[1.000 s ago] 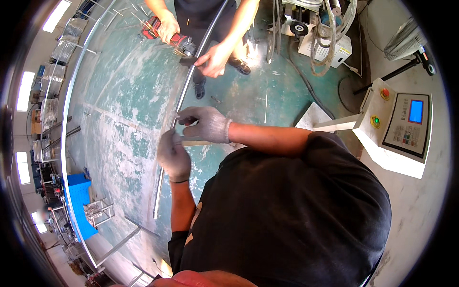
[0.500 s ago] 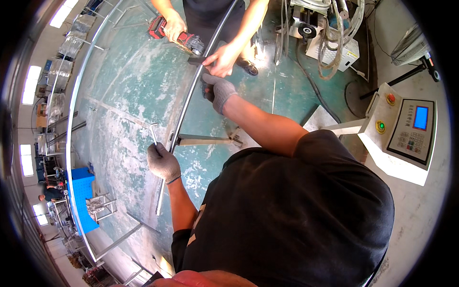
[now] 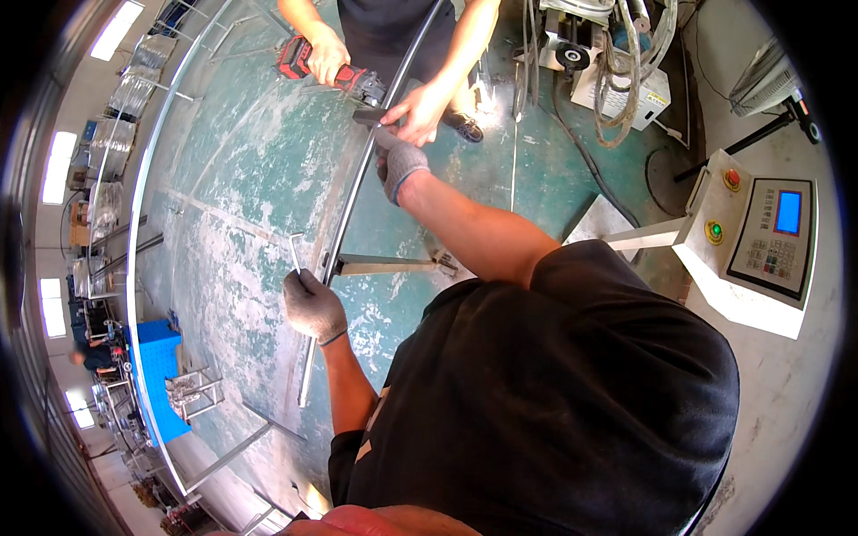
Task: The person welds a metal rod held in a jig while a coworker uses a handheld grinder on the same rod. The welder repeatedly positions the rod, applies welds, and adjusts the rod's position. The coworker grinds the welds to smooth them.
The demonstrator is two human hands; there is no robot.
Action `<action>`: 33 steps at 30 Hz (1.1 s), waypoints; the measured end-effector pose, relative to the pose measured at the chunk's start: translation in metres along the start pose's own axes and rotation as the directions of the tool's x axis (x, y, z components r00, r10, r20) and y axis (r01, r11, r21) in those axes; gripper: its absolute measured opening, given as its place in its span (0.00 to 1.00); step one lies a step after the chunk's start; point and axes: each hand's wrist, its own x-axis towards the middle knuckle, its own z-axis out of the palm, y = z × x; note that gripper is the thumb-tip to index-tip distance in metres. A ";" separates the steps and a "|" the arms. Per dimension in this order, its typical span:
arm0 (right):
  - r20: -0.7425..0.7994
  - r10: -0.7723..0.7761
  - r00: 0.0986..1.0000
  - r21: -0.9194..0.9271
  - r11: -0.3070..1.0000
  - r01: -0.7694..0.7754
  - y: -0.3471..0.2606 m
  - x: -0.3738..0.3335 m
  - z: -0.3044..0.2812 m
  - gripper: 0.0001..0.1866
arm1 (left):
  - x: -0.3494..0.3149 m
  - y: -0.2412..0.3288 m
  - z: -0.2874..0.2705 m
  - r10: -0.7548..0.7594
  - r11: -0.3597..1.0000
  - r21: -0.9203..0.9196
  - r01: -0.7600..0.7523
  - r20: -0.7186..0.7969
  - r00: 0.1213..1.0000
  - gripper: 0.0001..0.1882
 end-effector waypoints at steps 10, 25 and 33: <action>0.078 0.015 0.997 -0.207 0.978 0.001 0.024 -0.023 -0.014 0.14 | 0.002 0.002 0.003 0.018 0.996 0.085 -0.018 -0.006 1.000 0.11; 0.150 0.020 0.989 -0.322 0.946 0.030 0.026 -0.035 -0.021 0.15 | 0.003 0.006 0.007 -0.032 0.987 0.155 0.029 0.016 0.999 0.10; 0.137 0.026 0.990 -0.336 0.942 0.022 0.026 -0.043 -0.020 0.16 | 0.004 0.009 0.004 -0.070 0.988 0.144 0.062 0.049 0.996 0.10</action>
